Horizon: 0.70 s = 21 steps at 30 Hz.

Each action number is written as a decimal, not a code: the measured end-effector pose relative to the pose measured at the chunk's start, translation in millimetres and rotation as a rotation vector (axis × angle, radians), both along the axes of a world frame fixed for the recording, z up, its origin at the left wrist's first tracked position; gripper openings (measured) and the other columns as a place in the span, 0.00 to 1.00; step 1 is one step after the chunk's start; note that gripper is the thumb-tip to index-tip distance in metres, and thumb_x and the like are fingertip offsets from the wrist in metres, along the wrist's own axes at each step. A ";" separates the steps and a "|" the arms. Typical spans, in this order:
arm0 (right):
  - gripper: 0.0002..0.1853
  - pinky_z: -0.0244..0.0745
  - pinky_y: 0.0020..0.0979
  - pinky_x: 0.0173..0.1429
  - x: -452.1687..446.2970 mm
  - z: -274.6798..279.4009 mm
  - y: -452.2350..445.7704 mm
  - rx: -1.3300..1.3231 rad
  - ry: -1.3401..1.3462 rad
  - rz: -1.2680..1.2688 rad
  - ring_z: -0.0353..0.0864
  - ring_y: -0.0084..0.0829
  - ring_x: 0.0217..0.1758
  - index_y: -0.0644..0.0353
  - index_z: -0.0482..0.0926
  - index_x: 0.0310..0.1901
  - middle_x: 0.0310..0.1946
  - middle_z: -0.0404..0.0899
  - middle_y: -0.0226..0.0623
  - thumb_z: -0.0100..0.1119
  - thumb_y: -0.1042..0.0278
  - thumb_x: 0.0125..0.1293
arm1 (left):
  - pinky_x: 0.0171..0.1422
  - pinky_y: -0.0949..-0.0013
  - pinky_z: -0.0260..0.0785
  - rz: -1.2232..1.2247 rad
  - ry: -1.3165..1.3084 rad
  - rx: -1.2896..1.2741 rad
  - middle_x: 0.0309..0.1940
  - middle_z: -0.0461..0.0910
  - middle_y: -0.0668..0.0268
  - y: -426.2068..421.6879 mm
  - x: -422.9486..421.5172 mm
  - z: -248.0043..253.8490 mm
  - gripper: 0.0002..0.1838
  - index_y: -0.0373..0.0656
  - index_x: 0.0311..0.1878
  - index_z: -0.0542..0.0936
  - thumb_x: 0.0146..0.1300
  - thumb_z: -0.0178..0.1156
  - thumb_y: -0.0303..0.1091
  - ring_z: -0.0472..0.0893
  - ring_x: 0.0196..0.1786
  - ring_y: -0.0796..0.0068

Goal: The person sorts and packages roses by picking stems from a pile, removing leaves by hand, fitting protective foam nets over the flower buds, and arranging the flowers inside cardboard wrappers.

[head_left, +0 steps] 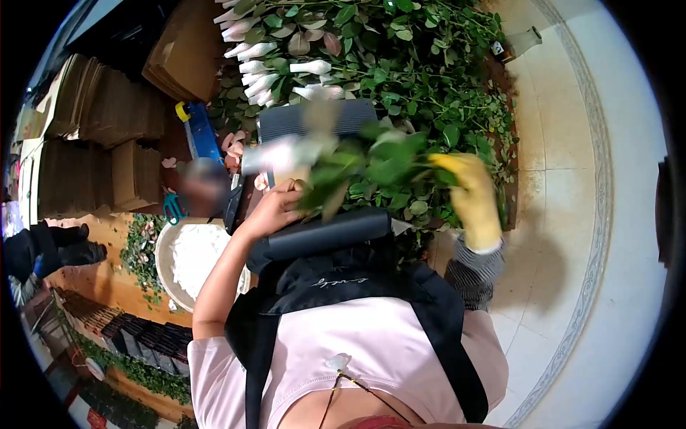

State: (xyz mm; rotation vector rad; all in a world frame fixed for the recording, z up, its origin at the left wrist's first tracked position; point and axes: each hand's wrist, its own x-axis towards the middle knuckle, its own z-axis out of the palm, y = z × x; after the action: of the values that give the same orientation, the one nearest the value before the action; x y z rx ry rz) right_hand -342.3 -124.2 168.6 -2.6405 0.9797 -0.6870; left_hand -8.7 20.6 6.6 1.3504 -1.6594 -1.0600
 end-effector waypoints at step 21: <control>0.15 0.80 0.41 0.54 -35.8 -184.9 21.8 0.543 0.076 -0.159 0.84 0.48 0.49 0.56 0.84 0.51 0.45 0.86 0.45 0.65 0.69 0.63 | 0.56 0.58 0.71 0.068 -0.256 -0.046 0.47 0.79 0.61 5.3 -0.1 10.7 0.23 0.47 0.53 0.84 0.51 0.68 0.25 0.79 0.51 0.56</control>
State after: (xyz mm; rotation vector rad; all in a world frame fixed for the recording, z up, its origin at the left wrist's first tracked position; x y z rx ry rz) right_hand -378.1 -102.3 -16.3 -2.1419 1.2051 -0.2923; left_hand -8.7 26.0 17.3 1.5523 -1.7954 -0.8313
